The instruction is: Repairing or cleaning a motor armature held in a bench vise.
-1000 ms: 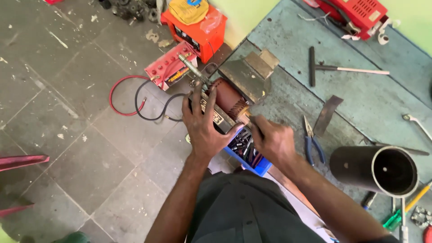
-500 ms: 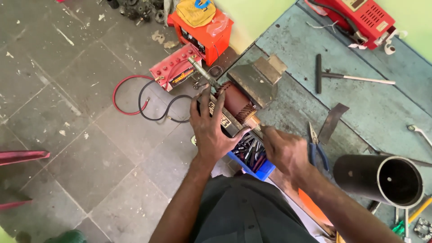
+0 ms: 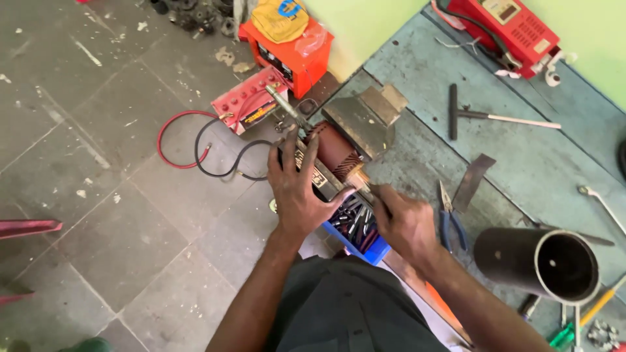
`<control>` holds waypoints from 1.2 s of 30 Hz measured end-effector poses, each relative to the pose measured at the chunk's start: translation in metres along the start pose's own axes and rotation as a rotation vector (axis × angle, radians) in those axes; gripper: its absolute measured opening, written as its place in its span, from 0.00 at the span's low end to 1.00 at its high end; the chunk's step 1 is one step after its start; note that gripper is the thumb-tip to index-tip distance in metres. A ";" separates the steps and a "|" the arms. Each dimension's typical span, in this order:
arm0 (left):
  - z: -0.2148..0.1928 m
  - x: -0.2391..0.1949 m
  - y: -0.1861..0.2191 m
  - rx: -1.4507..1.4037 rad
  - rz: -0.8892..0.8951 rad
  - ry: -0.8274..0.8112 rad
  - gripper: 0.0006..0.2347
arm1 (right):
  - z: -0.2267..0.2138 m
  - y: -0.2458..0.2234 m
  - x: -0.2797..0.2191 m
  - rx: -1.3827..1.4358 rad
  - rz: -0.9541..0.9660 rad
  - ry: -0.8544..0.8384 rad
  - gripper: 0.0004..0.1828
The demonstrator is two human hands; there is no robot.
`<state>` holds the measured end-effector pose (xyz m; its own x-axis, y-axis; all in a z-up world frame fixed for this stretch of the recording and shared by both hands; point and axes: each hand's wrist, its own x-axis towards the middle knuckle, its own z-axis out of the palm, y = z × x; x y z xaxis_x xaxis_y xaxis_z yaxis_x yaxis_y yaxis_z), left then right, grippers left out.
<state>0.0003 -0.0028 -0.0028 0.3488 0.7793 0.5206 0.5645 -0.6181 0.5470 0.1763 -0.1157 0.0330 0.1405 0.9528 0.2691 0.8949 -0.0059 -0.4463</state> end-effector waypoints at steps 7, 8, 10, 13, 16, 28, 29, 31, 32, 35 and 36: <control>-0.003 0.004 0.002 -0.025 -0.002 -0.027 0.45 | 0.006 0.006 0.001 0.134 0.158 -0.005 0.07; -0.004 0.003 0.004 -0.019 -0.016 -0.046 0.46 | 0.002 0.003 0.000 0.132 0.118 0.005 0.08; -0.004 0.006 0.003 -0.030 -0.005 -0.045 0.46 | 0.007 0.004 0.004 0.134 0.160 -0.005 0.08; -0.004 0.005 0.003 -0.041 -0.008 -0.061 0.46 | 0.015 0.009 -0.001 0.099 0.197 -0.043 0.07; -0.003 0.002 0.002 -0.045 -0.021 -0.087 0.46 | 0.006 0.004 -0.006 0.099 0.148 -0.021 0.06; 0.003 -0.003 0.000 -0.007 -0.045 -0.081 0.46 | 0.017 0.012 0.003 0.106 0.062 -0.011 0.05; 0.005 -0.005 0.000 -0.004 -0.035 -0.075 0.46 | 0.020 0.015 0.004 0.067 0.057 -0.035 0.05; 0.006 -0.005 0.004 0.003 -0.048 -0.081 0.47 | 0.011 0.019 -0.011 0.034 0.113 -0.112 0.06; 0.005 -0.004 0.003 0.010 -0.055 -0.084 0.47 | 0.008 0.020 -0.016 -0.001 0.167 -0.182 0.07; 0.006 -0.006 0.002 0.029 -0.075 -0.099 0.46 | -0.020 0.028 -0.036 0.168 0.351 -0.137 0.13; 0.005 -0.007 0.002 0.040 -0.082 -0.099 0.46 | -0.022 0.036 -0.048 0.177 0.345 -0.145 0.13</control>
<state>0.0030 -0.0091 -0.0087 0.3713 0.8347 0.4068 0.6231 -0.5488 0.5573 0.2110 -0.1680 0.0229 0.3470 0.9370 -0.0395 0.7175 -0.2923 -0.6323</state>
